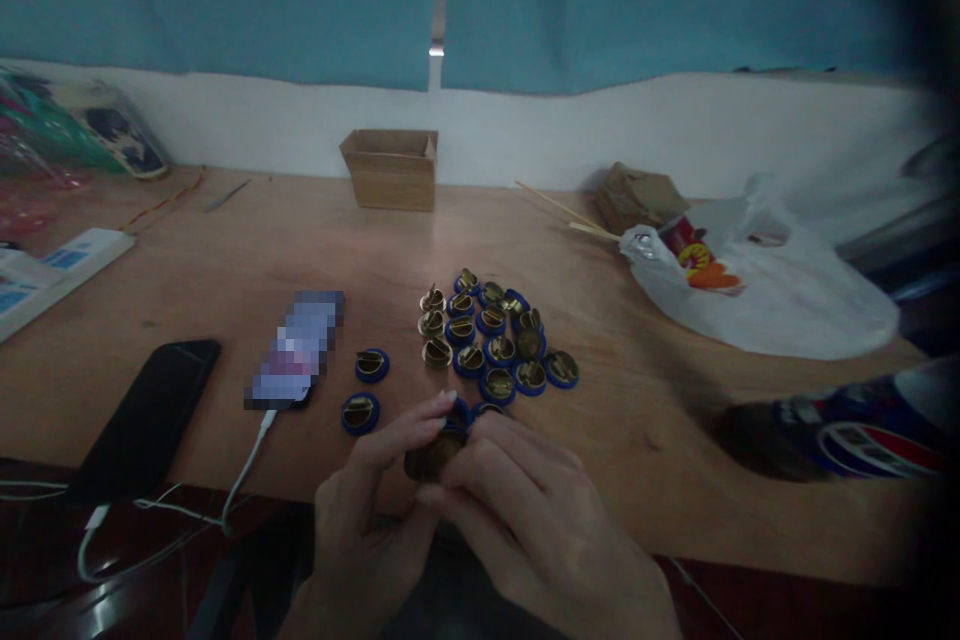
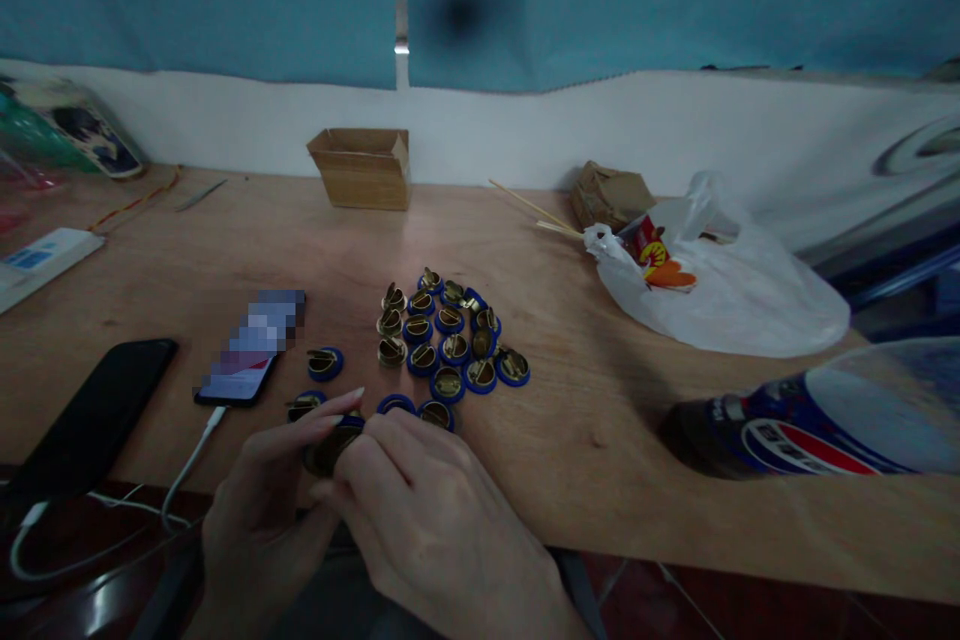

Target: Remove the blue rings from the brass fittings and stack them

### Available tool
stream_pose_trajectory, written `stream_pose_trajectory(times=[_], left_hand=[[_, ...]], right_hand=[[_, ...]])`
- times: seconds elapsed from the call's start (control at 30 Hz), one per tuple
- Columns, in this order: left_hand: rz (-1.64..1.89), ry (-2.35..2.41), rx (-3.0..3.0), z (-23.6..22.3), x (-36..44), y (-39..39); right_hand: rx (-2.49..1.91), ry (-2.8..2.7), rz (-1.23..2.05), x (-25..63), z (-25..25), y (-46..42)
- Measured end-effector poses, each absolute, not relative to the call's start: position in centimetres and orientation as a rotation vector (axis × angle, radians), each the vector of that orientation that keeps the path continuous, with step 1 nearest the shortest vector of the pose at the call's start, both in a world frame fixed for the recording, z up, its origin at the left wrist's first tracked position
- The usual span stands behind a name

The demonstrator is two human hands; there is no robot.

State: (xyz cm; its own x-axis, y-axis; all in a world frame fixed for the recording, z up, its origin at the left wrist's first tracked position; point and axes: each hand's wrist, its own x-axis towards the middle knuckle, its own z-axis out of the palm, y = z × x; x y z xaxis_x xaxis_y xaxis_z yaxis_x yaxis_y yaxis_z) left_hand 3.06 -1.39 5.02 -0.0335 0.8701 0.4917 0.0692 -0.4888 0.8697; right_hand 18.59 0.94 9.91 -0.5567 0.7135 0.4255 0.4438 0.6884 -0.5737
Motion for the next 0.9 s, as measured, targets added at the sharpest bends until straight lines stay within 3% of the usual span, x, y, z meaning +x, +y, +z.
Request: stream_pose_trajectory(times=[0.43,0.9], left_hand=[[1.415,1.19,1.591,5.4,2.5,-1.6],[1.346,1.177,1.539,4.5,2.7,-1.9]], right_hand=[[-0.939,-2.119,0.739,19.1,9.1,1.2],[-0.965,-2.098,0.697,19.2,8.4,0.3]])
